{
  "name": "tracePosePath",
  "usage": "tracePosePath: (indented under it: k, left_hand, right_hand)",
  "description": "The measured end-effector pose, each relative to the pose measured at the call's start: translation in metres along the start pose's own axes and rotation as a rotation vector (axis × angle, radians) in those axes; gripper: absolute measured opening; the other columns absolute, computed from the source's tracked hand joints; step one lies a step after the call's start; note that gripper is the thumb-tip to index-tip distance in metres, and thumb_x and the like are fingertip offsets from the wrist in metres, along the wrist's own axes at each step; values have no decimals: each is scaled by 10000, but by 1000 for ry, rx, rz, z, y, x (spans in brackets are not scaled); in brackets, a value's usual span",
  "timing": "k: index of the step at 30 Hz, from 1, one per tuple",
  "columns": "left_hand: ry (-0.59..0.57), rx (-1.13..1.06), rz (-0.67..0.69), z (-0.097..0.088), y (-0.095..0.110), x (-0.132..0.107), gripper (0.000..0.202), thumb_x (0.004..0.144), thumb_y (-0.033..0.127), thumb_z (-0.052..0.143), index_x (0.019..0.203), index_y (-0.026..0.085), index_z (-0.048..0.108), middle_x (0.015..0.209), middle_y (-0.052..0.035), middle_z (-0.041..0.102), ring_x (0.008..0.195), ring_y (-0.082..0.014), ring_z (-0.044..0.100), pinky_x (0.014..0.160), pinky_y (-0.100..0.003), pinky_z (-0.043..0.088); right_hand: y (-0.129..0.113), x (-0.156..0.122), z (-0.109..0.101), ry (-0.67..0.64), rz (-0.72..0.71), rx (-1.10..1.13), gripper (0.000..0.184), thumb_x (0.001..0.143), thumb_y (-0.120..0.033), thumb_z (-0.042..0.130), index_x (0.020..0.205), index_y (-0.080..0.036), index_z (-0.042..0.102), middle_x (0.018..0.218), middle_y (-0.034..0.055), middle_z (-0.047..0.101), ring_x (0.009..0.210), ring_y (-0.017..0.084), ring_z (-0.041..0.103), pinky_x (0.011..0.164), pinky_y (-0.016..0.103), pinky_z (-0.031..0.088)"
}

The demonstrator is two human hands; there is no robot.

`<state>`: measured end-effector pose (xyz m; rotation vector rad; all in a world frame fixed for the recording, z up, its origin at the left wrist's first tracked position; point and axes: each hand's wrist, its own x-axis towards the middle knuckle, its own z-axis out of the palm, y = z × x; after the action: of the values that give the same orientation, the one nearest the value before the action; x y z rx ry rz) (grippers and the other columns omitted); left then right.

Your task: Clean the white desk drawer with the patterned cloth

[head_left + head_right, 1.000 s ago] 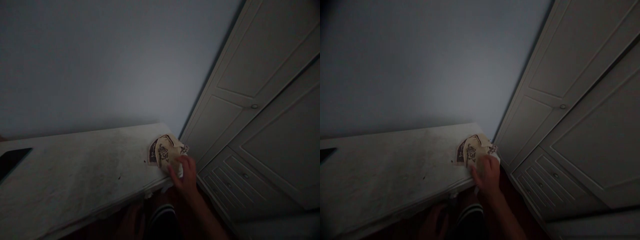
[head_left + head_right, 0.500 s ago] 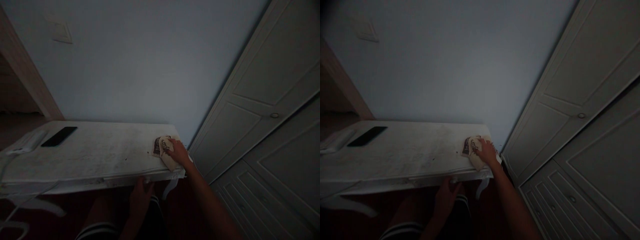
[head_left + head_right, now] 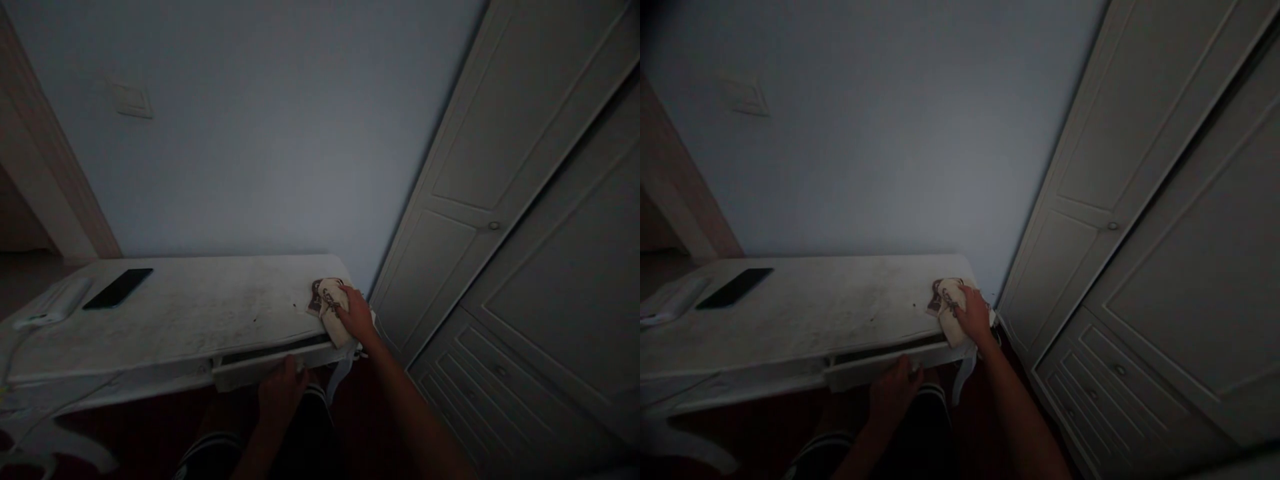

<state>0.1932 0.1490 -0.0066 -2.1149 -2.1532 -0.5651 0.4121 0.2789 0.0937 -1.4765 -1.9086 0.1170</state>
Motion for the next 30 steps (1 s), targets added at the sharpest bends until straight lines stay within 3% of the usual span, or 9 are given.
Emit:
tracePosePath:
  k: [3, 7, 10, 15, 18, 21, 25, 28, 30]
  left_hand:
    - [40, -4, 52, 0, -1, -16, 326, 1031, 439, 464, 949, 240, 709, 745, -72, 761, 685, -252, 743, 588, -297, 479]
    - [5, -19, 63, -6, 4, -41, 289, 1017, 436, 496, 959, 261, 719, 737, -65, 766, 681, -245, 743, 585, -290, 495]
    - [-24, -45, 63, -10, 7, -63, 266, 1012, 426, 514, 969, 274, 729, 743, -63, 773, 686, -241, 746, 600, -290, 514]
    - [34, -68, 140, 0, 2, -100, 207, 985, 409, 592, 954, 269, 742, 682, -39, 756, 633, -231, 739, 586, -291, 526]
    - [195, -82, 252, 12, -8, -116, 150, 965, 352, 627, 960, 253, 739, 623, -5, 721, 558, -194, 703, 537, -257, 490]
    - [338, -101, 328, 17, -16, -124, 150, 986, 319, 598, 991, 237, 724, 655, 7, 720, 559, -163, 685, 552, -231, 481]
    - [390, -54, 425, 1, -22, -127, 200, 1032, 252, 514, 1043, 226, 712, 750, -2, 748, 637, -151, 703, 633, -246, 505]
    - [388, -9, 538, -21, -29, -122, 227, 1024, 186, 511, 1100, 260, 712, 939, -10, 789, 814, -173, 737, 794, -299, 528]
    - [365, 0, 497, -34, -35, -114, 203, 1011, 255, 570, 1164, 255, 704, 1092, -43, 787, 964, -220, 735, 892, -360, 527]
  right_hand:
    - [0, -14, -6, 40, -16, 93, 572, 826, -279, 590, 1391, -204, 540, 1378, 118, 618, 1295, 278, 560, 1132, 443, 421]
    - [-3, -44, -19, 109, 14, 224, 568, 815, -292, 585, 1377, -219, 536, 1407, 109, 615, 1291, 284, 580, 1123, 465, 439]
    - [-8, -75, -33, 95, -51, 215, 545, 848, -291, 571, 1389, -225, 538, 1396, 117, 615, 1302, 296, 573, 1120, 480, 438]
    - [-17, -123, -59, -218, -266, 123, 593, 865, -233, 578, 1453, -279, 522, 1405, 103, 590, 1316, 289, 549, 1111, 460, 436]
    - [-22, -137, -65, -439, -272, 106, 599, 847, -215, 595, 1438, -288, 532, 1457, 96, 561, 1350, 287, 517, 1123, 447, 408]
    - [-26, -138, -60, -559, -254, 103, 576, 831, -238, 604, 1405, -250, 552, 1416, 112, 588, 1316, 295, 528, 1111, 446, 394]
    - [-28, -132, -48, -611, -243, 124, 615, 780, -228, 597, 1394, -236, 564, 1388, 112, 617, 1288, 292, 547, 1111, 438, 380]
    - [-30, -127, -43, -660, -231, 125, 612, 759, -218, 588, 1371, -242, 594, 1390, 98, 635, 1290, 282, 565, 1106, 415, 384]
    - [-33, -123, -40, -677, -208, 97, 592, 760, -223, 587, 1350, -246, 615, 1358, 89, 659, 1262, 280, 591, 1085, 405, 400]
